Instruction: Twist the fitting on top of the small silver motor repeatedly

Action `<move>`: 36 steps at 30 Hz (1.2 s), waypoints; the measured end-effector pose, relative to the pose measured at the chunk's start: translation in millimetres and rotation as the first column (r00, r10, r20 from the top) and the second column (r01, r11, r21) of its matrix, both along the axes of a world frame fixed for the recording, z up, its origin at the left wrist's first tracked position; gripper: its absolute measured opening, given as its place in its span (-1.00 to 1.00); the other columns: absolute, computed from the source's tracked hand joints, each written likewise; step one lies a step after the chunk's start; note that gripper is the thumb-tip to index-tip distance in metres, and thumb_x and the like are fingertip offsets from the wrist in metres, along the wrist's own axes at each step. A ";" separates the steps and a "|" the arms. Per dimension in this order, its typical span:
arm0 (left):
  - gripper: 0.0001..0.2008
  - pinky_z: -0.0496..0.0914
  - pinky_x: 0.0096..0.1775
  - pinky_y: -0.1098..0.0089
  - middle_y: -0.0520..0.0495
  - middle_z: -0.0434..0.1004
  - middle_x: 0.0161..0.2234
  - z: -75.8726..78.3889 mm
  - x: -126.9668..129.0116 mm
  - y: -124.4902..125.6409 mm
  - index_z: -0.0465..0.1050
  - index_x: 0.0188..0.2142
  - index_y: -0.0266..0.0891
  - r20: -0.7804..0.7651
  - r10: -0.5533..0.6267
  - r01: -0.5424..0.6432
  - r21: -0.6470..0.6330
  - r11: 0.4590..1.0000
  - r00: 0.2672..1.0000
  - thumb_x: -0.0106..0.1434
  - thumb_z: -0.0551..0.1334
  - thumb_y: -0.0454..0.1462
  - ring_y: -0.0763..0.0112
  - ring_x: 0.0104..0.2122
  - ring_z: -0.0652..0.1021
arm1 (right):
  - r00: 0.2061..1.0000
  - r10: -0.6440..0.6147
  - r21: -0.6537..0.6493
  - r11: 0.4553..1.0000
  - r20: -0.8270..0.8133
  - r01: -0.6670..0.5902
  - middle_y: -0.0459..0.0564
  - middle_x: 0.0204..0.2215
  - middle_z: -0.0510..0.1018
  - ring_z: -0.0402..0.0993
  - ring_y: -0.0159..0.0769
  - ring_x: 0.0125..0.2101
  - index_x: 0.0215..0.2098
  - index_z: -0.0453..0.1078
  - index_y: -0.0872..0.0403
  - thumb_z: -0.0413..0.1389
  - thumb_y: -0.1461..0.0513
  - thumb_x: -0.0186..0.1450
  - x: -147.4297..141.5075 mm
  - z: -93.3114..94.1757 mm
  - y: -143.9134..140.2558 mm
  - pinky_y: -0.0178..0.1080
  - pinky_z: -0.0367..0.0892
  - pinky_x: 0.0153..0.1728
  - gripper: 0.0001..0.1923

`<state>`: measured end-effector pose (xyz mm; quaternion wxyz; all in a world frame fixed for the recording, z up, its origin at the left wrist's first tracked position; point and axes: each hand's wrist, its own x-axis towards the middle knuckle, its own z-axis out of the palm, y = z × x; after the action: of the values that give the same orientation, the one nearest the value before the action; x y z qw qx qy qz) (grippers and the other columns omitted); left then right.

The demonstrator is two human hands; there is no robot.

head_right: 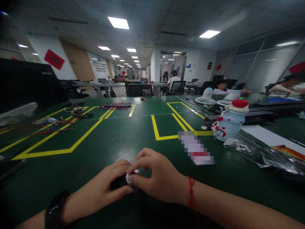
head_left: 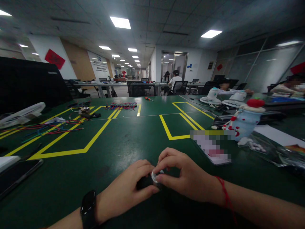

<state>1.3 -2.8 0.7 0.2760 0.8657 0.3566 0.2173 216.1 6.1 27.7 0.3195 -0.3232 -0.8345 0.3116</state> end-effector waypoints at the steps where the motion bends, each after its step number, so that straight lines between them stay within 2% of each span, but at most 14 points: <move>1: -0.82 0.32 -0.10 0.28 -0.05 0.43 -0.14 0.4 0.0 0.0 0.41 -0.11 -0.14 -0.001 0.004 -0.004 0.000 1.000 1.000 0.30 0.24 -0.20 0.24 -0.14 0.44 | 1.000 -0.003 -0.026 1.000 -0.020 0.003 -0.04 -0.22 0.44 0.39 -0.35 -0.28 -0.24 0.54 0.02 0.22 0.21 0.22 3.0 0.1 2.0 -0.29 0.31 -0.27 -0.86; 4: -0.83 0.33 -0.14 0.31 -0.06 0.43 -0.18 1.9 -0.1 0.3 0.41 -0.15 -0.17 -0.012 0.009 -0.010 -0.007 1.000 1.000 0.30 0.24 -0.19 0.25 -0.19 0.44 | 0.985 -0.118 -0.181 0.979 -0.130 0.093 -0.03 -0.26 0.45 0.37 -0.36 -0.34 -0.21 0.50 0.06 0.16 0.13 0.26 16.1 -4.6 12.0 -0.31 0.30 -0.36 -0.79; 7: -0.84 0.33 -0.15 0.32 -0.05 0.44 -0.18 3.1 -0.5 0.6 0.41 -0.14 -0.17 -0.012 0.000 0.000 -0.015 1.000 1.000 0.29 0.26 -0.22 0.26 -0.19 0.44 | 0.948 -0.289 -0.379 0.898 -0.132 0.221 -0.12 -0.51 0.41 0.30 -0.42 -0.50 -0.30 0.47 0.12 0.11 0.11 0.29 28.2 -14.8 23.2 -0.34 0.21 -0.49 -0.77; 9: -0.83 0.32 -0.13 0.31 -0.04 0.44 -0.16 3.4 -0.8 0.6 0.40 -0.12 -0.15 -0.009 -0.001 0.000 -0.019 1.000 1.000 0.29 0.26 -0.24 0.27 -0.18 0.44 | 0.934 -0.342 -0.429 0.863 -0.106 0.267 -0.17 -0.60 0.34 0.22 -0.45 -0.58 -0.37 0.46 0.13 0.10 0.10 0.29 31.3 -21.5 27.5 -0.35 0.15 -0.54 -0.74; 11: -0.82 0.32 -0.13 0.31 -0.04 0.43 -0.16 3.4 -0.9 0.4 0.40 -0.12 -0.15 -0.010 0.003 -0.004 -0.023 1.000 1.000 0.28 0.26 -0.25 0.27 -0.18 0.43 | 0.944 -0.317 -0.410 0.876 -0.088 0.255 -0.17 -0.59 0.36 0.24 -0.44 -0.56 -0.39 0.46 0.14 0.11 0.11 0.29 30.2 -25.8 28.3 -0.34 0.16 -0.52 -0.74; 15: -0.84 0.32 -0.14 0.31 -0.03 0.43 -0.17 3.5 -0.4 -0.5 0.40 -0.14 -0.16 -0.016 0.016 -0.016 -0.030 0.999 1.000 0.27 0.27 -0.26 0.27 -0.19 0.43 | 0.978 -0.207 -0.302 0.934 -0.027 0.189 -0.10 -0.50 0.44 0.34 -0.38 -0.46 -0.39 0.45 0.16 0.10 0.14 0.29 23.4 -25.9 22.8 -0.31 0.22 -0.44 -0.76; 20: -0.86 0.31 -0.14 0.32 -0.02 0.42 -0.18 4.8 0.5 -0.7 0.39 -0.16 -0.17 -0.011 0.007 -0.007 -0.024 1.000 1.000 0.27 0.26 -0.30 0.28 -0.18 0.43 | 0.995 -0.100 -0.032 0.994 -0.022 0.100 -0.13 -0.41 0.39 0.29 -0.41 -0.46 -0.15 0.44 0.06 0.14 0.16 0.27 10.3 -16.6 5.2 -0.32 0.20 -0.44 -0.79; 23: -0.82 0.31 -0.11 0.33 -0.01 0.41 -0.17 5.0 0.7 -0.4 0.37 -0.13 -0.16 0.005 -0.013 0.013 -0.017 1.000 1.000 0.26 0.26 -0.32 0.29 -0.15 0.42 | 0.999 -0.049 0.061 0.997 -0.010 0.050 -0.12 -0.37 0.40 0.34 -0.40 -0.39 -0.20 0.47 0.04 0.17 0.24 0.23 -1.1 -12.1 -4.1 -0.31 0.23 -0.36 -0.84; 26: -0.84 0.30 -0.12 0.33 -0.01 0.41 -0.18 4.5 0.9 -0.3 0.37 -0.16 -0.17 0.005 -0.016 0.016 -0.008 1.000 1.000 0.25 0.26 -0.32 0.29 -0.16 0.42 | 0.996 -0.065 0.031 0.997 -0.056 0.067 -0.11 -0.39 0.39 0.34 -0.42 -0.39 -0.29 0.51 0.06 0.17 0.26 0.24 -8.0 -10.2 -4.9 -0.33 0.23 -0.37 -0.92; 31: -0.85 0.30 -0.16 0.34 0.00 0.41 -0.21 4.2 1.5 -0.9 0.37 -0.18 -0.17 -0.014 0.004 -0.004 -0.010 1.000 1.000 0.25 0.27 -0.31 0.30 -0.21 0.42 | 0.978 -0.120 -0.082 0.991 -0.170 0.108 -0.08 -0.39 0.41 0.34 -0.40 -0.42 -0.30 0.50 0.10 0.14 0.17 0.30 4.0 -8.7 6.9 -0.33 0.25 -0.43 -0.83; 33: -0.86 0.30 -0.17 0.34 0.00 0.41 -0.21 4.5 1.5 -1.1 0.38 -0.18 -0.18 -0.023 0.003 -0.003 -0.008 1.000 1.000 0.25 0.27 -0.30 0.30 -0.21 0.42 | 0.995 -0.048 -0.073 0.996 -0.089 0.042 -0.06 -0.37 0.44 0.37 -0.38 -0.37 -0.30 0.52 0.10 0.16 0.18 0.28 15.0 -11.0 11.7 -0.31 0.28 -0.37 -0.85; 36: -0.87 0.30 -0.17 0.34 -0.01 0.41 -0.21 4.6 1.4 -0.9 0.38 -0.19 -0.18 -0.033 0.002 -0.002 -0.011 1.000 0.999 0.26 0.27 -0.30 0.29 -0.21 0.42 | 0.986 0.078 -0.029 0.997 0.149 -0.074 -0.05 -0.30 0.45 0.39 -0.33 -0.29 -0.29 0.57 0.05 0.24 0.21 0.21 30.1 -18.2 15.7 -0.26 0.29 -0.26 -0.88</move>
<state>2.7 -3.7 5.3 0.2747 0.8672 0.3633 0.2011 246.2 21.8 9.5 0.2399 -0.3174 -0.8643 0.3078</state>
